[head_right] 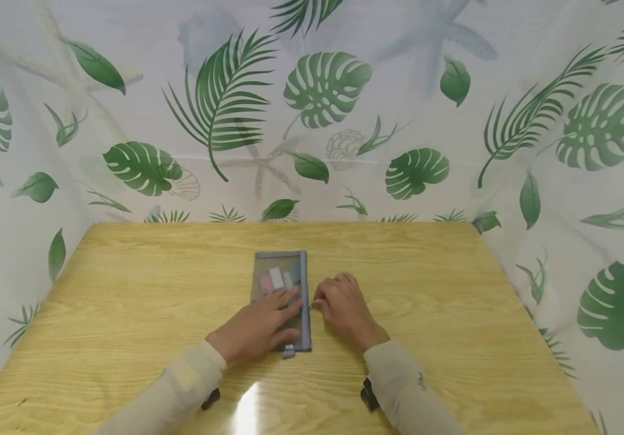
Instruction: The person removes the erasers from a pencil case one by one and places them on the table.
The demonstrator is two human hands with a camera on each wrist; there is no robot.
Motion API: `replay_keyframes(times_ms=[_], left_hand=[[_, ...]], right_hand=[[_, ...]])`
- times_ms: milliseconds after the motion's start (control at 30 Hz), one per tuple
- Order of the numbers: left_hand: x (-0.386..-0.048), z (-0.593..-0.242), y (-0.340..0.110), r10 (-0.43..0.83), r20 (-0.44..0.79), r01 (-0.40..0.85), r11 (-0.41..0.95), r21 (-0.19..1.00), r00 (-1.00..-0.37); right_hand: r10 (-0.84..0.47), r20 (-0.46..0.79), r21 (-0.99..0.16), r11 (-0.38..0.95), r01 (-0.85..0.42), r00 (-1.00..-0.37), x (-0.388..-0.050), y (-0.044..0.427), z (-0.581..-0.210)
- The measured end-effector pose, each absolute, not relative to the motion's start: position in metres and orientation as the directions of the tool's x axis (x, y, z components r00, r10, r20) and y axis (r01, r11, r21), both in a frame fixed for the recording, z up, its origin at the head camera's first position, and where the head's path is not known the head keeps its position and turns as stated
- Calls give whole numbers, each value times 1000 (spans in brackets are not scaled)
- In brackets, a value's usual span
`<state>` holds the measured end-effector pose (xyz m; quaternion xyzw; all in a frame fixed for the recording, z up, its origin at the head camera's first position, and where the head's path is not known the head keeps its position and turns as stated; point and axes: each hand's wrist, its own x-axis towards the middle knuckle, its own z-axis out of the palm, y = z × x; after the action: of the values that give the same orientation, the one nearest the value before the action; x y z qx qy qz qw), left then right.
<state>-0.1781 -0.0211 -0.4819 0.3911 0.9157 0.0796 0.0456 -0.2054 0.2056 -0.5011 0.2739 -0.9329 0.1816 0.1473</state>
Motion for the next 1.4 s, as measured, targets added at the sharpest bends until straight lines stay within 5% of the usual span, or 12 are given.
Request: replay_keyframes(times_ms=[200,633,1400], left_hand=[[-192,-475,-17,683,43,679,714,171,-729],[-205,-488,-11,577,-86,554,809,198,-812],[-207,-489,-9,563,-79,536,815,222,-823]], right_hand=[[-462,348,-265,786,-559,-816,-203,207,-498],[-491,371,-242,768,-592,-788,-201,210,-501],[-485,402,-239,763,-600,-777,-200,206,-500]])
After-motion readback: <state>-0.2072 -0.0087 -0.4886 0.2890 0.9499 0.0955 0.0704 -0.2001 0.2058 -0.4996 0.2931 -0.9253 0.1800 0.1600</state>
